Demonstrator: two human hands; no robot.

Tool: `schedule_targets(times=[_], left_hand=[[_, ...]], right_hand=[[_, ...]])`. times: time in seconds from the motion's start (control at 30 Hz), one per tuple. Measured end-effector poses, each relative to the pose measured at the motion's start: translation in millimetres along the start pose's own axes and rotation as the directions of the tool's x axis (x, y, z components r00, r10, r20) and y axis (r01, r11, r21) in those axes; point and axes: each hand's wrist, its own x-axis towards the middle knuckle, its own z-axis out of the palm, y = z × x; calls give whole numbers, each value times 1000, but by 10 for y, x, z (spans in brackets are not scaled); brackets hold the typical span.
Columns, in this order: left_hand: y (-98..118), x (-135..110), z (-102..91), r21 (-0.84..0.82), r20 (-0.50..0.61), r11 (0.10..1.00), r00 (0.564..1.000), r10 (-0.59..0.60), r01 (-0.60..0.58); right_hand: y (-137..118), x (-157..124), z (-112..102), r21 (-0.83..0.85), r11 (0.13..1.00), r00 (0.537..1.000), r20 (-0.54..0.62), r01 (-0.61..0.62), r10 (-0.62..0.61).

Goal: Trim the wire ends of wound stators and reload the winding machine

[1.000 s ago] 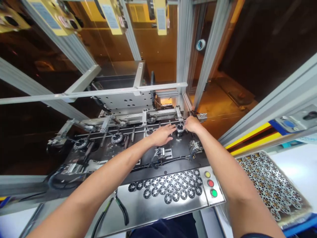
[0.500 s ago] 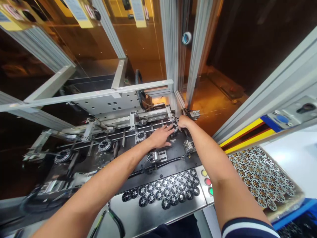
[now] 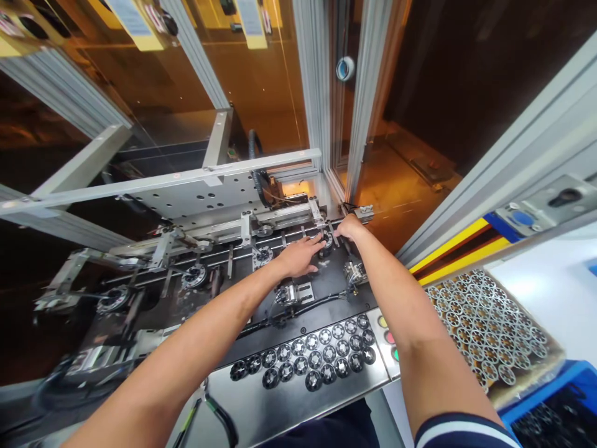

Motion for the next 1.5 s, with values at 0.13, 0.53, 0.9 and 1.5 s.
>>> schedule_targets(times=[0.13,0.53,0.9,1.5], left_hand=[[12,20,-18,9,6,1000,1000,-7,7],[31,4,-11,5,7,1000,1000,-23,23],[32,5,-2,5,4,1000,1000,-27,27],[12,6,21,0,-16,1000,1000,-11,11]], right_hand=[[30,-166,-8,50,997,991,119,-61,55],[36,-186,7,100,989,982,168,-106,88],[51,-214,3,174,977,981,166,-126,97],[-3,-183,-27,109,993,991,128,-42,28]])
